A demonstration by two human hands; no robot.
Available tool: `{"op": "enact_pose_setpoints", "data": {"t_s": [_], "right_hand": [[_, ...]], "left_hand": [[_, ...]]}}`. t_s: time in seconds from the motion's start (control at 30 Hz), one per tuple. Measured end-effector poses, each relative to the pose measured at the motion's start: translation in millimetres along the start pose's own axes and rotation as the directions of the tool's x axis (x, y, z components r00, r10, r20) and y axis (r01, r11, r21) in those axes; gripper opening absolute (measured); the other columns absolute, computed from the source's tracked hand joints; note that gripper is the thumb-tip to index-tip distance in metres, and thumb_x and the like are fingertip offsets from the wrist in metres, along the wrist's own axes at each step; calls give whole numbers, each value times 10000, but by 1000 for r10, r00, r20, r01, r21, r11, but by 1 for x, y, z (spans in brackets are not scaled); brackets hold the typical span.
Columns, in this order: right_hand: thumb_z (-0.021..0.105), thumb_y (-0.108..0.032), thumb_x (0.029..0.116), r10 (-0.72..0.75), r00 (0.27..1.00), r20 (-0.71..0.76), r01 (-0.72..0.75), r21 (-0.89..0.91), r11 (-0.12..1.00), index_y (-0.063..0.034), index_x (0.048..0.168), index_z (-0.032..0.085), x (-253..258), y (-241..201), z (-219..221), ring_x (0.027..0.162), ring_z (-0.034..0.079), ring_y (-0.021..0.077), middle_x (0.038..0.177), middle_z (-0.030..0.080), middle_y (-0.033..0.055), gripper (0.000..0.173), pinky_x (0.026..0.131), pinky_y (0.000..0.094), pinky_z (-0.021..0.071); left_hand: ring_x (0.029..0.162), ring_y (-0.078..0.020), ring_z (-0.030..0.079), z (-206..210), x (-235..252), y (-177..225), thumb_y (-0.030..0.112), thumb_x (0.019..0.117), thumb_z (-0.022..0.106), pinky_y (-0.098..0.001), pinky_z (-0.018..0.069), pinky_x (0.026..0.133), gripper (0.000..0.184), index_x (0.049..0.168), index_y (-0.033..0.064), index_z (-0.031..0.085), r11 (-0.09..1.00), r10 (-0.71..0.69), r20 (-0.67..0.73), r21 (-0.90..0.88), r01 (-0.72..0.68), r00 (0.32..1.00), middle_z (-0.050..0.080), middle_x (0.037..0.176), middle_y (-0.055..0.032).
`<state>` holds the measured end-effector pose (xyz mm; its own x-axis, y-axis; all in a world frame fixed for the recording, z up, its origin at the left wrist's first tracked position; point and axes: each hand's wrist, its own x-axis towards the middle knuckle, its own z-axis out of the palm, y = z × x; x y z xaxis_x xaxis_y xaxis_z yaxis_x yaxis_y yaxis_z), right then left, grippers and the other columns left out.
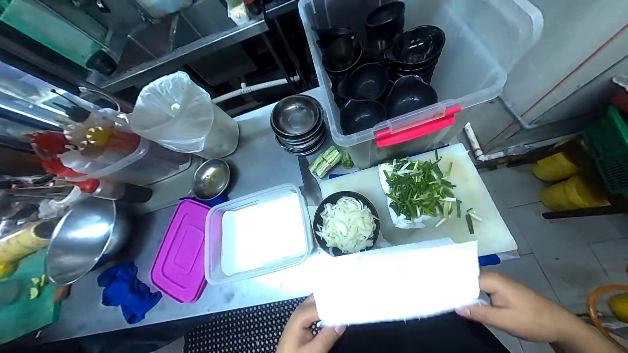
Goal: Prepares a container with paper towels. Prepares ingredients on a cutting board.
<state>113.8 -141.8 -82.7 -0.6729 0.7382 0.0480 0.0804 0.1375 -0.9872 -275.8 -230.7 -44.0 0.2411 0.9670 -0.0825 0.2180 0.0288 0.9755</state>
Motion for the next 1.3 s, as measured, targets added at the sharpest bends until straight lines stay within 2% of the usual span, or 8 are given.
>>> {"op": "enact_pose_setpoints", "data": {"t_s": [0.27, 0.53, 0.87, 0.93, 1.03, 1.13, 1.2, 1.3], "right_hand": [[615, -278, 1029, 232, 900, -368, -148, 243, 959, -128, 1154, 710, 83, -26, 39, 868, 742, 147, 976, 759, 38, 217, 782, 303, 638], [599, -279, 1031, 39, 952, -304, -8, 103, 995, -143, 1118, 694, 115, -60, 58, 901, 705, 23, 990, 749, -75, 187, 832, 212, 596], [597, -227, 1019, -483, 854, -196, 277, -614, 739, -147, 1036, 664, 137, -92, 131, 1092, 635, 79, 1055, 690, -15, 106, 990, 271, 522], [534, -243, 1035, -501, 859, -105, 264, -748, 609, -226, 1213, 648, 147, -101, 157, 1096, 610, 162, 1087, 651, 21, 212, 984, 334, 499], [550, -251, 1040, -504, 864, -12, 287, -811, 510, -323, 1305, 641, 164, -94, 201, 1076, 618, 216, 1096, 653, 38, 290, 963, 402, 504], [552, -251, 1041, -479, 874, 84, 328, -830, 452, -339, 1319, 624, 179, -88, 235, 1084, 600, 222, 1088, 629, 35, 300, 990, 418, 482], [560, -241, 1038, -465, 878, 111, 334, -838, 432, -340, 1306, 638, 184, -86, 249, 1097, 594, 223, 1081, 629, 33, 297, 1002, 420, 471], [571, -248, 1019, -419, 904, 86, 295, -834, 466, -361, 1315, 637, 187, -87, 260, 1179, 578, 224, 1147, 639, 22, 324, 1051, 434, 457]], "left_hand": [[708, -143, 722, 13, 17, 20, 32, 970, 561, -306, 620, 682, 144, 943, 16, 701, 874, -424, -419, -421, 242, 803, 738, 804, -92], [721, -73, 705, -23, -5, 1, 195, 966, 685, -233, 598, 693, 135, 936, 75, 739, 970, -198, -535, -229, 85, 821, 743, 825, -22], [606, -103, 601, -97, -14, -22, 167, 1009, 566, -245, 524, 570, 273, 1228, 4, 571, 964, -238, -681, -251, 85, 693, 615, 721, -11], [765, -190, 719, -113, -21, -11, 363, 1113, 321, -347, 624, 700, 407, 1285, 36, 491, 807, -325, -521, -588, -56, 789, 705, 888, -77], [1071, -301, 719, -147, -25, 10, 781, 873, 518, -476, 614, 863, 828, 1405, 147, 535, 349, -300, -178, -935, -66, 937, 703, 1229, -154], [1137, -274, 694, -175, -21, 7, 523, 934, 663, -494, 571, 979, 543, 1305, 127, 649, 176, -253, -93, -983, -48, 963, 704, 1216, -163], [959, -277, 744, -186, -15, 7, 198, 963, 604, -468, 623, 852, 239, 1142, 54, 669, 237, -415, -80, -971, 22, 906, 737, 1043, -198], [910, -296, 741, -197, -5, -3, 6, 970, 513, -468, 635, 789, 319, 1288, 9, 520, 376, -558, -103, -916, 140, 823, 712, 1043, -223]]}}
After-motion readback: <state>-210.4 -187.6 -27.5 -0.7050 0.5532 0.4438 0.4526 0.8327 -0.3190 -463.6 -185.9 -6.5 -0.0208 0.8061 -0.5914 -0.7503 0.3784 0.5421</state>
